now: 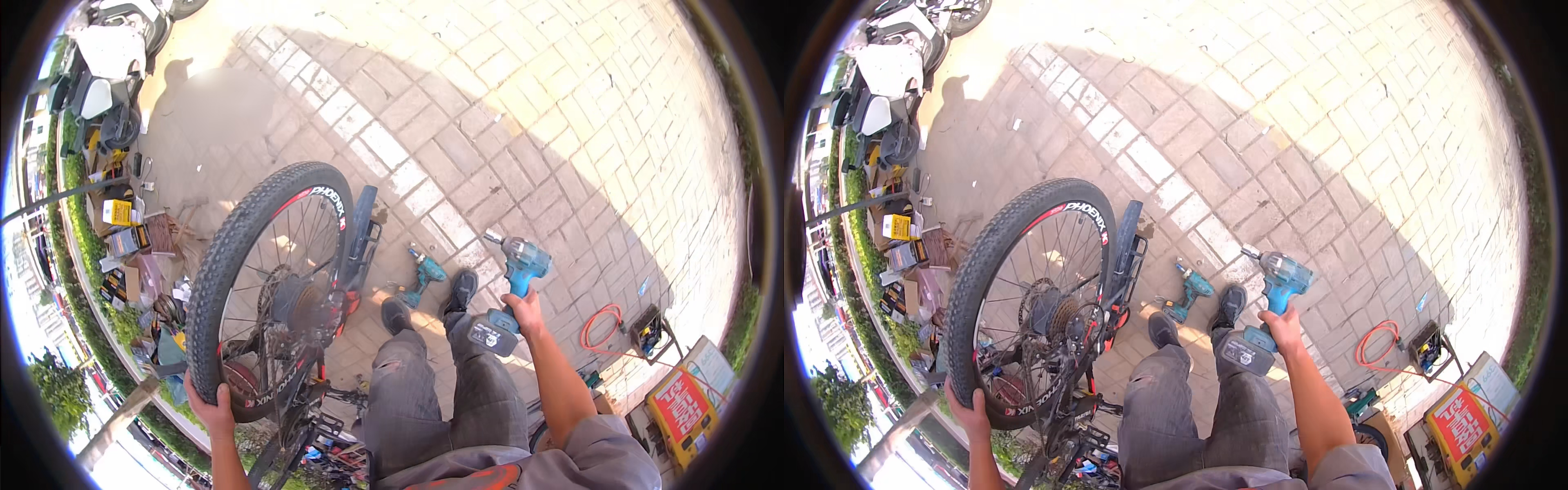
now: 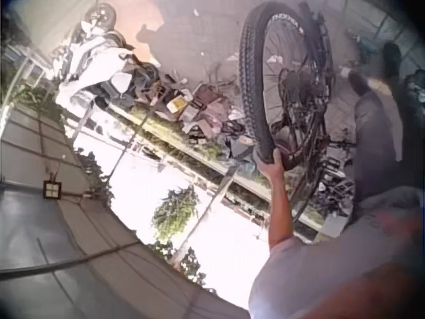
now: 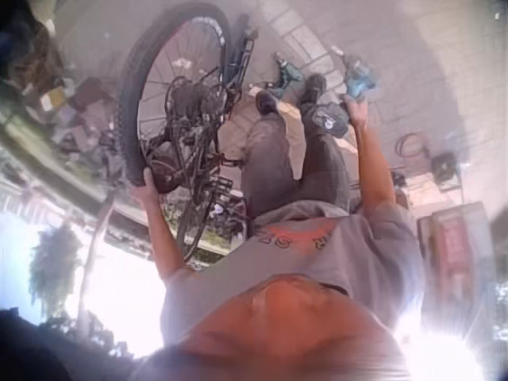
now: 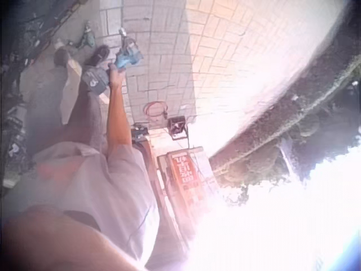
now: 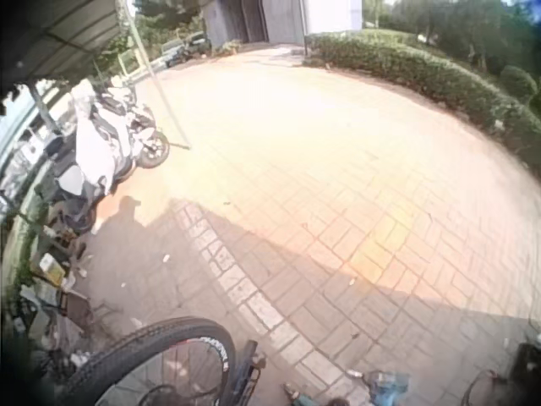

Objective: The person removes the rear wheel of a mountain bike using a cordless impact wrench, then removes the tire from the rim. They install a new tire onto the rim and reattach the wheel to the bike frame, securing it with the impact wrench.

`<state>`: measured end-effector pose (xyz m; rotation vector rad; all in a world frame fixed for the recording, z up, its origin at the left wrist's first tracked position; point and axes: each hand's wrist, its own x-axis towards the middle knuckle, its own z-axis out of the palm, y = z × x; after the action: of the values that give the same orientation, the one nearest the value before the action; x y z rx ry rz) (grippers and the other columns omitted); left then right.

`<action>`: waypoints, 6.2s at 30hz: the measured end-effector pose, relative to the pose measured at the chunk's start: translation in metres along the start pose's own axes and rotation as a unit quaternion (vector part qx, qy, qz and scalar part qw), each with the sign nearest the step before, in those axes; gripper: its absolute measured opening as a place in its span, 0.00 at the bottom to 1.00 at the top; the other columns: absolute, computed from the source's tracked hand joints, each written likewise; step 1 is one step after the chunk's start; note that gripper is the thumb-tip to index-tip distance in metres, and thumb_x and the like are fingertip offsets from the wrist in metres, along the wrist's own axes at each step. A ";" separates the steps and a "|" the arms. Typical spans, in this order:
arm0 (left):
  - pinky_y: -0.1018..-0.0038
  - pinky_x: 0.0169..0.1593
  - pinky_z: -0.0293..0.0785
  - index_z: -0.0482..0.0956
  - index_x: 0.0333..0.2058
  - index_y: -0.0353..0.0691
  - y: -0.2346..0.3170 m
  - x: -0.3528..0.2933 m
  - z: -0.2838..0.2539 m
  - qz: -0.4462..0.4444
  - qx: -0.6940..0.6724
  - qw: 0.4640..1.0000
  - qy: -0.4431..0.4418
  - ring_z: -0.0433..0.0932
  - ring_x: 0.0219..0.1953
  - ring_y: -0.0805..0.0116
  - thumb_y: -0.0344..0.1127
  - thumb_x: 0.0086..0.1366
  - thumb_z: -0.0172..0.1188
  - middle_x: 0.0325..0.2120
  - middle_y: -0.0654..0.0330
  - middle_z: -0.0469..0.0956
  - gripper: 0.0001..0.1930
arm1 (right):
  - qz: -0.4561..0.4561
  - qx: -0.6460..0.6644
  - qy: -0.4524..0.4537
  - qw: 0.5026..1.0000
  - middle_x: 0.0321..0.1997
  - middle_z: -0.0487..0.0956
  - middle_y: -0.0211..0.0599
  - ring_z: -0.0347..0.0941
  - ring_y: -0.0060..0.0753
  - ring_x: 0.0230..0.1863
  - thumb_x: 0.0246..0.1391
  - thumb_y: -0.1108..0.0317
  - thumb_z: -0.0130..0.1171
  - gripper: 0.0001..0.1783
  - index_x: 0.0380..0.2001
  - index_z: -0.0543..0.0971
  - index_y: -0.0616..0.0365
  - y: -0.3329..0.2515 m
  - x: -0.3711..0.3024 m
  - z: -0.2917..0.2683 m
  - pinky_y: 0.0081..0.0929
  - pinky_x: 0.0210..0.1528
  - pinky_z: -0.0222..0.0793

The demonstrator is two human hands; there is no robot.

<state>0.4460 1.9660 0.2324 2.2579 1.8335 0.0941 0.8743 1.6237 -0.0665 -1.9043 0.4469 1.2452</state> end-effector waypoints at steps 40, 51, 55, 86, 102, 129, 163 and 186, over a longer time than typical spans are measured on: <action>0.71 0.55 0.66 0.56 0.63 0.34 0.094 0.090 0.025 -0.754 -0.204 0.424 0.459 0.70 0.50 0.62 0.37 0.58 0.62 0.53 0.50 0.67 0.37 | -0.022 -0.695 -0.595 0.403 0.19 0.73 0.30 0.67 0.22 0.18 0.50 0.73 0.62 0.05 0.27 0.75 0.59 -0.495 -0.109 0.671 0.24 0.22 0.62; 0.72 0.61 0.58 0.56 0.65 0.37 0.087 0.109 0.006 -0.785 -0.229 0.356 0.452 0.63 0.58 0.62 0.30 0.56 0.59 0.60 0.53 0.61 0.38 | 0.128 -0.828 -0.458 0.298 0.16 0.72 0.33 0.67 0.26 0.14 0.49 0.66 0.63 0.09 0.28 0.75 0.56 -0.254 -0.110 0.733 0.29 0.16 0.64; 0.66 0.65 0.52 0.53 0.65 0.33 0.085 0.106 0.011 -0.800 -0.200 0.380 0.418 0.60 0.61 0.57 0.31 0.56 0.58 0.61 0.48 0.59 0.39 | 0.177 -0.853 -0.416 0.261 0.17 0.72 0.33 0.67 0.25 0.13 0.48 0.66 0.64 0.10 0.30 0.75 0.56 -0.207 -0.095 0.741 0.28 0.16 0.64; 0.58 0.68 0.45 0.41 0.67 0.29 0.091 0.108 0.010 -0.869 -0.195 0.359 0.279 0.51 0.67 0.49 0.48 0.59 0.54 0.65 0.41 0.48 0.46 | 0.354 -0.894 -0.227 0.156 0.18 0.72 0.31 0.67 0.24 0.15 0.48 0.71 0.62 0.07 0.31 0.77 0.59 -0.157 -0.081 0.789 0.26 0.21 0.63; 0.60 0.67 0.46 0.42 0.67 0.29 0.090 0.108 0.011 -0.865 -0.204 0.335 0.314 0.53 0.66 0.51 0.50 0.58 0.56 0.64 0.42 0.50 0.48 | 0.312 -0.882 -0.323 0.141 0.16 0.72 0.32 0.66 0.25 0.12 0.46 0.70 0.62 0.05 0.26 0.77 0.58 -0.159 -0.066 0.777 0.27 0.17 0.61; 0.60 0.67 0.47 0.41 0.66 0.28 0.088 0.105 0.011 -0.856 -0.219 0.336 0.325 0.54 0.65 0.51 0.48 0.58 0.56 0.64 0.42 0.51 0.47 | 0.347 -0.886 -0.280 0.130 0.17 0.72 0.31 0.66 0.24 0.14 0.47 0.68 0.62 0.07 0.29 0.77 0.58 -0.153 -0.053 0.786 0.26 0.20 0.62; 0.57 0.68 0.46 0.40 0.66 0.24 0.074 0.115 0.039 -0.929 -0.143 0.297 0.166 0.49 0.68 0.42 0.43 0.58 0.51 0.66 0.35 0.44 0.45 | 0.026 -0.833 -0.360 0.420 0.19 0.73 0.32 0.69 0.27 0.19 0.47 0.68 0.64 0.06 0.26 0.77 0.56 -0.057 0.213 0.967 0.29 0.22 0.65; 0.54 0.69 0.44 0.38 0.67 0.25 0.178 0.064 0.008 -0.882 -0.158 0.406 0.180 0.47 0.68 0.40 0.45 0.55 0.51 0.66 0.34 0.42 0.48 | -0.142 -0.628 -0.756 -0.120 0.34 0.78 0.27 0.70 0.32 0.47 0.40 0.60 0.70 0.15 0.32 0.81 0.52 -0.097 -0.068 0.707 0.43 0.53 0.52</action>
<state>0.6317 1.9933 0.2573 -0.7862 2.8321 0.4457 0.4836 2.2234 -0.1030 -0.4905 1.9454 -1.4848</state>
